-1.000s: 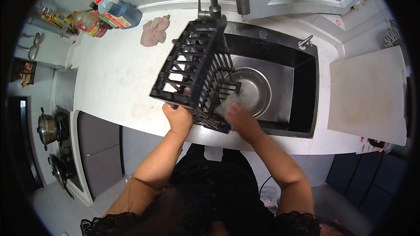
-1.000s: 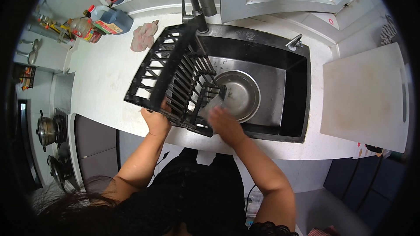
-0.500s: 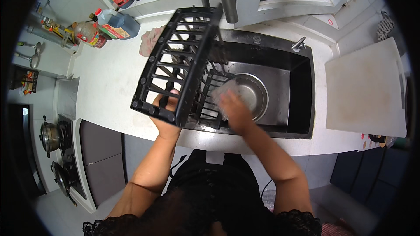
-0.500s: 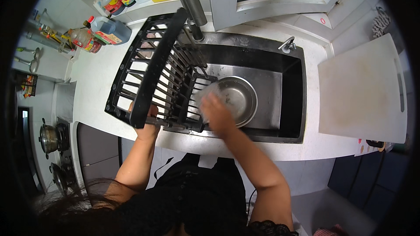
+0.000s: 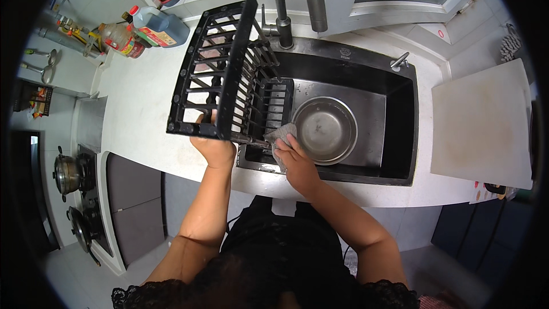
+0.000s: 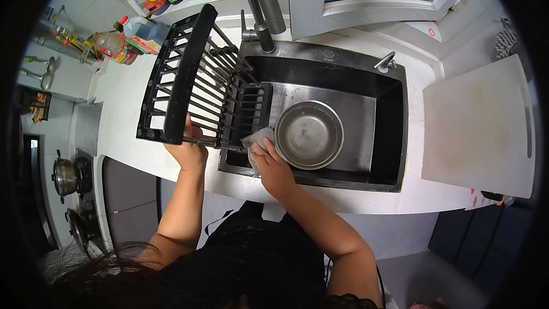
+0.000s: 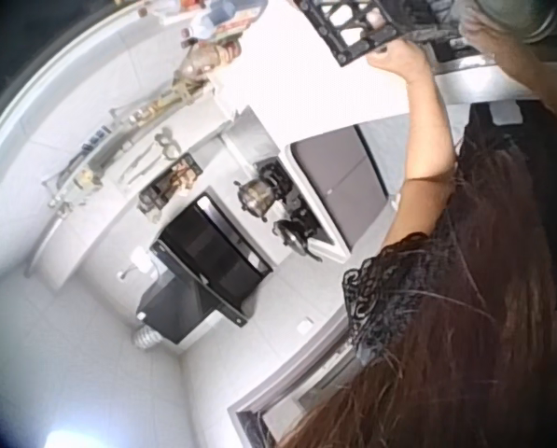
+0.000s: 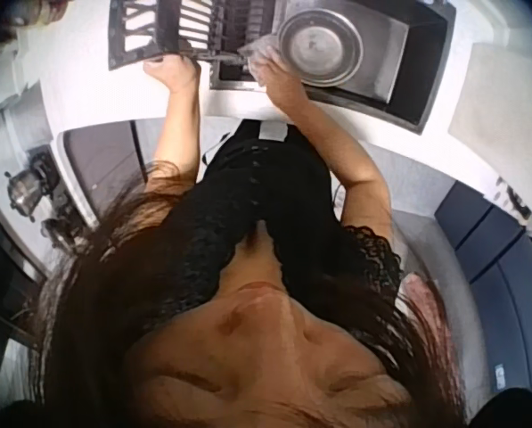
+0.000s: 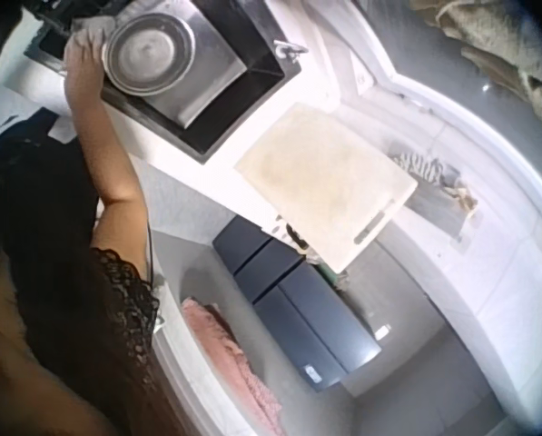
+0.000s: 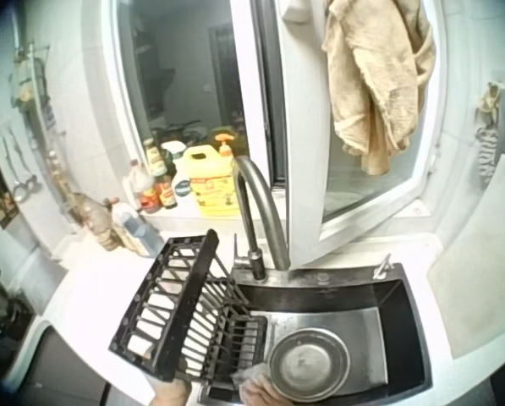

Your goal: The person scrubs a black plastic dish rack with a gray scouring pad over a stainless steel sink. They rotate the rack to clean multiple sides and then rinse it under running water from the faucet.

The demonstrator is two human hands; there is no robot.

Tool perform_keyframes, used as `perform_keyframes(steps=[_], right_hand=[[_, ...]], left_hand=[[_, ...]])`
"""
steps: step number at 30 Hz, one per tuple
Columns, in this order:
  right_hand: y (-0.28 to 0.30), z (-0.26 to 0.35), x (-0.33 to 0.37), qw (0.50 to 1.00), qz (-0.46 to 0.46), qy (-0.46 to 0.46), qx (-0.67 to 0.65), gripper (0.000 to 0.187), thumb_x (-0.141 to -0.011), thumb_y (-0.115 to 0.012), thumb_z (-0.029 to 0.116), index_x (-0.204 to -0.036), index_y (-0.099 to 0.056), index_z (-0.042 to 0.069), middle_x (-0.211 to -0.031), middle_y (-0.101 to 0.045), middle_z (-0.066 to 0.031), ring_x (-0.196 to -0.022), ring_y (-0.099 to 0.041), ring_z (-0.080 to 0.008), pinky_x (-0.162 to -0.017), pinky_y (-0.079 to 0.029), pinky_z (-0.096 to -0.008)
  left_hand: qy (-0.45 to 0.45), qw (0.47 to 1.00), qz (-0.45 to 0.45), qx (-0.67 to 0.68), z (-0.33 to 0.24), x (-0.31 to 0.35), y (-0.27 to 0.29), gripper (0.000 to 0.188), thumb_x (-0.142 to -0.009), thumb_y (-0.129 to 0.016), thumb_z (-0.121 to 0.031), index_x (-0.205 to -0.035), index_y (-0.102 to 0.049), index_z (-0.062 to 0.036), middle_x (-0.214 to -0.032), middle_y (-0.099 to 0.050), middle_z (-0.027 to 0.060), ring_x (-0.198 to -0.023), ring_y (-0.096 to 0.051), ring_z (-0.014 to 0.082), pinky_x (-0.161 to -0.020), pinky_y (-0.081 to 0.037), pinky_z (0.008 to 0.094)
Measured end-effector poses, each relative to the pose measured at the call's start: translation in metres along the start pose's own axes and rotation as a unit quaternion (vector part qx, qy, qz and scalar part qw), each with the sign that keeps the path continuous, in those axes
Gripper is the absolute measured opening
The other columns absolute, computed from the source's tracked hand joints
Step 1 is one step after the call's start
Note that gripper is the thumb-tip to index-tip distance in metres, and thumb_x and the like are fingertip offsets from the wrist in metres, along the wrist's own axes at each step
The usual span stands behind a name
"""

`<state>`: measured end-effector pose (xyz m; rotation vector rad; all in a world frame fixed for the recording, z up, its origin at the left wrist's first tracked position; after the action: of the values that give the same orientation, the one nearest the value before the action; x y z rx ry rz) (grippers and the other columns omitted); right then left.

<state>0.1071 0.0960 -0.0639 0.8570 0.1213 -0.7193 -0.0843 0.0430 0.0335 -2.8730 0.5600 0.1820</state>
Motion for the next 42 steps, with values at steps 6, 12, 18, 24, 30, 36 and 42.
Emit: perform_keyframes(steps=[6,12,18,24,30,36,42], right_hand=[[0.01,-0.056,-0.007,0.876,-0.13,-0.357,-0.296,0.024,-0.09,-0.048,0.005,-0.111,-0.058,0.001,-0.116,-0.059,-0.0101,-0.111,-0.051,-0.023,-0.094,-0.039,-0.0299],[-0.023,-0.064,-0.007,0.658,-0.115,-0.479,-0.569,0.027,-0.093,-0.053,0.018,-0.115,-0.059,0.003,-0.101,-0.059,-0.0021,-0.093,-0.051,-0.0072,-0.081,-0.041,-0.0232],[-0.041,-0.093,0.014,0.862,-0.132,-0.367,-0.323,0.038,-0.086,-0.057,0.012,-0.123,-0.055,0.007,-0.125,-0.054,-0.0167,-0.124,-0.045,-0.0255,-0.101,-0.034,-0.0333],[-0.016,-0.095,0.009,0.922,-0.145,-0.343,-0.107,0.035,-0.082,-0.057,0.008,-0.117,-0.058,0.005,-0.115,-0.057,-0.0188,-0.105,-0.056,-0.0334,-0.091,-0.044,-0.0383],[-0.002,-0.157,0.033,0.857,-0.262,-0.432,-0.103,0.029,-0.086,-0.059,0.011,-0.114,-0.057,0.005,-0.095,-0.063,-0.0116,-0.082,-0.062,-0.0268,-0.075,-0.049,-0.0385],[0.022,-0.135,0.04,0.569,-0.275,-0.498,-0.593,0.026,-0.089,-0.058,0.024,-0.112,-0.056,0.012,-0.094,-0.059,-0.0014,-0.081,-0.055,-0.0129,-0.063,-0.049,-0.0346],[0.004,-0.145,0.025,0.803,-0.31,-0.43,-0.27,0.029,-0.091,-0.054,0.027,-0.108,-0.047,0.004,-0.096,-0.061,-0.012,-0.087,-0.06,-0.0287,-0.074,-0.047,-0.0403]], left_hand=[[-0.005,0.998,-0.051,0.048,0.02,-0.004,0.007,0.011,-0.084,-0.063,-0.008,-0.077,-0.057,-0.0033,-0.061,-0.05,-0.0015,-0.05,-0.044,0.0071,-0.045,-0.034,0.0225],[0.055,0.99,-0.078,0.1,0.042,0.005,-0.007,0.014,-0.09,-0.062,-0.016,-0.085,-0.058,-0.0034,-0.074,-0.055,0.0004,-0.065,-0.052,0.0103,-0.059,-0.044,0.0259],[0.151,0.971,-0.03,0.184,0.033,0.034,-0.036,0.011,-0.089,-0.06,-0.009,-0.097,-0.06,-0.0018,-0.093,-0.063,0.004,-0.084,-0.058,0.0123,-0.077,-0.046,0.0255],[0.202,0.965,0.006,0.17,0.037,0.06,-0.042,0.012,-0.087,-0.062,-0.005,-0.099,-0.06,-0.0037,-0.098,-0.063,0.0031,-0.089,-0.057,0.0115,-0.081,-0.044,0.0257],[0.205,0.961,0.047,0.178,0.042,0.076,-0.049,0.013,-0.088,-0.062,-0.006,-0.1,-0.059,-0.0051,-0.097,-0.062,0.0017,-0.088,-0.055,0.0104,-0.081,-0.043,0.0247],[0.214,0.958,0.008,0.193,0.036,0.056,-0.056,0.015,-0.089,-0.061,-0.011,-0.103,-0.056,-0.0048,-0.1,-0.062,0.0052,-0.09,-0.057,0.0126,-0.082,-0.045,0.0272],[0.21,0.967,0.06,0.131,0.038,0.095,-0.075,0.013,-0.084,-0.062,-0.001,-0.096,-0.058,-0.0042,-0.09,-0.06,0.001,-0.081,-0.053,0.0077,-0.075,-0.041,0.0221]])
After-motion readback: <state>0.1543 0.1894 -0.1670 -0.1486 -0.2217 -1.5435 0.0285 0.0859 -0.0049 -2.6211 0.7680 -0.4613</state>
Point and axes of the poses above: each hand's wrist, its own x-axis away from the middle knuckle, its own y-axis out of the back of the hand, z = x × y, the point moved 5 cm from there along -x, towards the middle knuckle
